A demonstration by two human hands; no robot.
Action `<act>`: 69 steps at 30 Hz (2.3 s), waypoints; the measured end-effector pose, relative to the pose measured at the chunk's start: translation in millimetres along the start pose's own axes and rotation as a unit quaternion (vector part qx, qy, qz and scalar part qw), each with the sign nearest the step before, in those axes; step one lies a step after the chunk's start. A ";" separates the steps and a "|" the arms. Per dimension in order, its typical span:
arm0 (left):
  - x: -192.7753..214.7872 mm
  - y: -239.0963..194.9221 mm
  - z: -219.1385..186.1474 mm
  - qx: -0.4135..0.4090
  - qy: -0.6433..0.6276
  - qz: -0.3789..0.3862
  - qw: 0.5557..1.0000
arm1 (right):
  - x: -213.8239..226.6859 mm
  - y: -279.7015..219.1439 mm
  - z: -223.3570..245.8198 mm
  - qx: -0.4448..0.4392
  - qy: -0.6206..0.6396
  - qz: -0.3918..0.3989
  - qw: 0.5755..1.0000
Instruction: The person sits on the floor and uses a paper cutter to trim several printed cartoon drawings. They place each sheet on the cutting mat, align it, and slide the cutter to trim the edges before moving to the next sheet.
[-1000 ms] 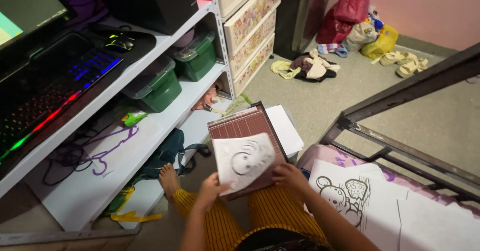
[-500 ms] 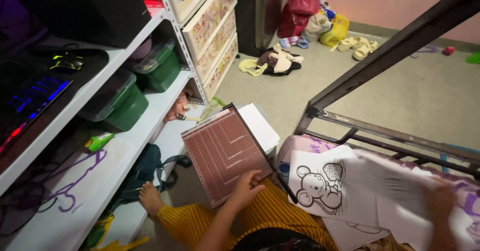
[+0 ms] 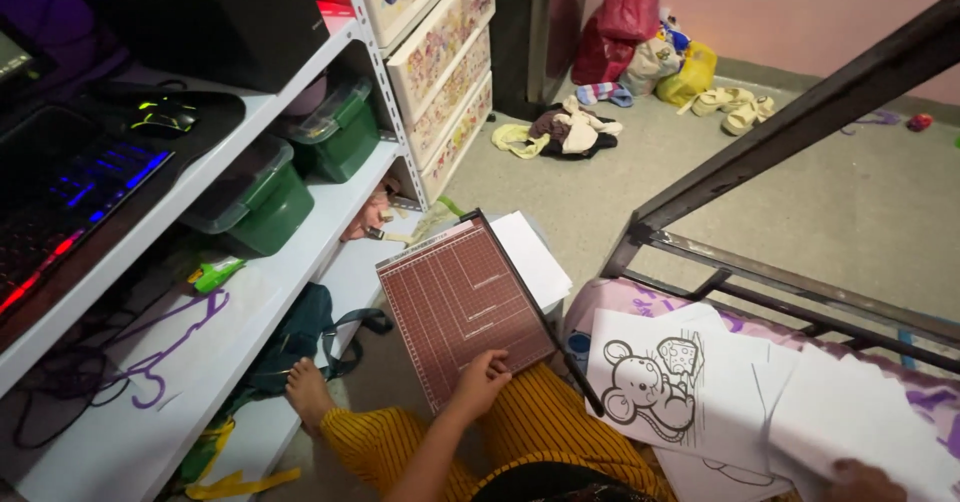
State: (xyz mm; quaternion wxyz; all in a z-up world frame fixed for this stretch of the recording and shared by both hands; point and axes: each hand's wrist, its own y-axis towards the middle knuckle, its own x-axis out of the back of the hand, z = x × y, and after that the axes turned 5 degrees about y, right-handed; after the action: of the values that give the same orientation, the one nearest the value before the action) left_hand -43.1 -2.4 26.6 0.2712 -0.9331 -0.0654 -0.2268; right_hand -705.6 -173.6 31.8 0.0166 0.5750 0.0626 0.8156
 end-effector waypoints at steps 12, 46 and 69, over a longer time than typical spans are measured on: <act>-0.1 -1.0 3.0 -0.023 0.000 -0.008 1.000 | -114.2 38.6 298.6 0.019 0.080 0.254 0.964; -4.9 1.3 10.6 -0.045 0.023 -0.026 0.998 | -142.7 76.0 398.8 0.142 -0.069 0.335 0.929; -2.1 -20.0 -140.6 -0.368 0.065 -0.334 0.865 | 8.7 89.0 454.3 0.458 0.394 -0.041 0.796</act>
State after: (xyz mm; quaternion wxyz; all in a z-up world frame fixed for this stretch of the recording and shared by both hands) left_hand -104.3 -60.8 140.6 -0.1804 -0.8705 -0.2673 -0.3717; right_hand -277.5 -223.2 201.0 -0.2415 0.1415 0.4536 0.8461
